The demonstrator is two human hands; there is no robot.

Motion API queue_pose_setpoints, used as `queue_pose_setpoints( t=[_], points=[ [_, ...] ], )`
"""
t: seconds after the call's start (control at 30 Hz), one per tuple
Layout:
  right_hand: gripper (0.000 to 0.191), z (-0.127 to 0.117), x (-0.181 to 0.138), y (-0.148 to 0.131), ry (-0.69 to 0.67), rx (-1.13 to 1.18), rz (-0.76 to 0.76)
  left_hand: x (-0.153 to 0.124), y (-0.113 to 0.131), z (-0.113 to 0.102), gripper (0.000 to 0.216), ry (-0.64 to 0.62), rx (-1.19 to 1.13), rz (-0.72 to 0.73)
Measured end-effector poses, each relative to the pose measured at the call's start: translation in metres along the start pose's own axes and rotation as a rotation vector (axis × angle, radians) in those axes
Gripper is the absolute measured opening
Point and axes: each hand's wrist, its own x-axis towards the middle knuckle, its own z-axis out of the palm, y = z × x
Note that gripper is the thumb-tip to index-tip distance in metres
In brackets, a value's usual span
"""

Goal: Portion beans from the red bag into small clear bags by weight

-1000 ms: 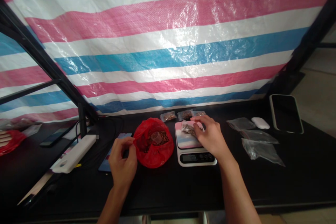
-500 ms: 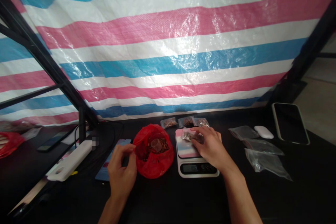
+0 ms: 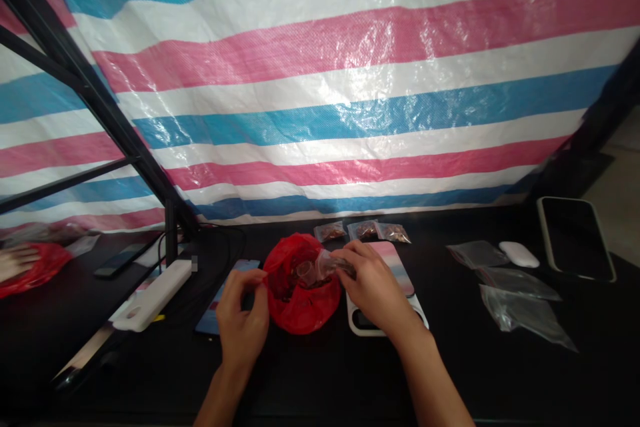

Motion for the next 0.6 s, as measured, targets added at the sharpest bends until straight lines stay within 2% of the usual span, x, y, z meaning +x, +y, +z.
queue_pose_setpoints(
  t=[0.4, 0.6],
  points=[
    [0.022, -0.001, 0.0, 0.004, 0.036, 0.053, 0.002, 0.003, 0.003, -0.004, 0.017, 0.017, 0.006, -0.016],
    [0.022, -0.019, -0.007, 0.031, 0.079, 0.077, 0.11, 0.003, 0.002, -0.005, 0.017, 0.023, -0.001, -0.022]
  ],
)
